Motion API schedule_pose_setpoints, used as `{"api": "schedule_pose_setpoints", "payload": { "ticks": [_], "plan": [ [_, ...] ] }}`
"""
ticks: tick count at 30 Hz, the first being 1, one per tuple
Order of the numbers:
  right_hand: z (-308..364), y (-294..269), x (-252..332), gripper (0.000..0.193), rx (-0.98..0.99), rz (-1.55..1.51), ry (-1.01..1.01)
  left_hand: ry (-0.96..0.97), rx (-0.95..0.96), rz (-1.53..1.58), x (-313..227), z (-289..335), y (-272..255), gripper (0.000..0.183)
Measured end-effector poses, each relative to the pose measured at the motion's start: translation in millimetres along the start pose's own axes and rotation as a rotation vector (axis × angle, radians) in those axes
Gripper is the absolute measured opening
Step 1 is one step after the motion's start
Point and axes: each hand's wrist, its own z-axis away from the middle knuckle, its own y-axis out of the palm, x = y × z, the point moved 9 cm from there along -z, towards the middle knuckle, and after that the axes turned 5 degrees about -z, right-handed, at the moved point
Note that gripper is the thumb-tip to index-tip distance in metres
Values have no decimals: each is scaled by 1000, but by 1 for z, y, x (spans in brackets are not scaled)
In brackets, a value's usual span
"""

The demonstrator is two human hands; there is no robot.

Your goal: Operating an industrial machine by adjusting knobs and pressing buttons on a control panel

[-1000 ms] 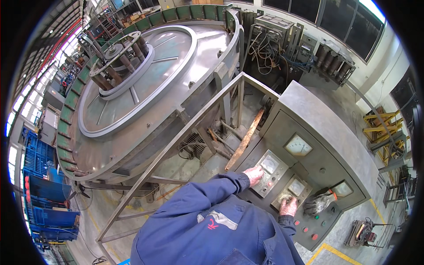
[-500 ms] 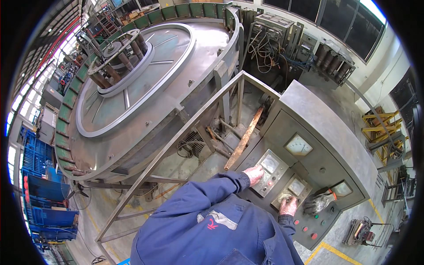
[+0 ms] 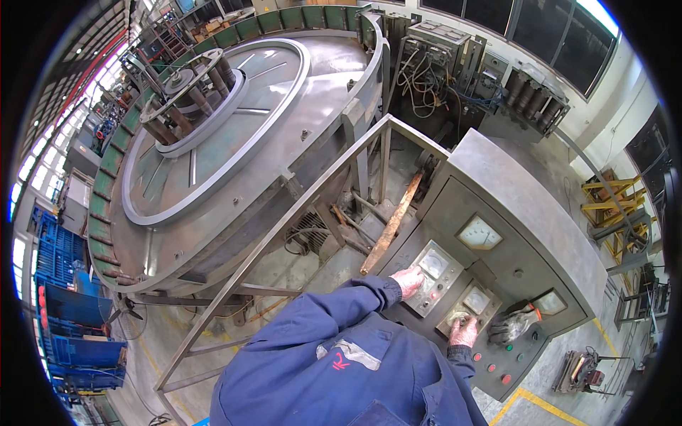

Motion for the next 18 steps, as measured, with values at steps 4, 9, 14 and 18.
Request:
{"api": "schedule_pose_setpoints", "payload": {
  "ticks": [4,9,14,18],
  "plan": [
    [-1,3,-5,38,5,3,-5,-2,6,3,-1,0,-2,29],
    [-1,3,-6,38,-20,4,-14,-13,26,-1,-7,1,-10,30],
    [0,-1,0,38,-14,-15,-3,-22,37,-1,-7,1,-11,31],
    [1,-3,4,37,-9,0,0,-25,48,-4,-4,0,-7,31]
  ]
}}
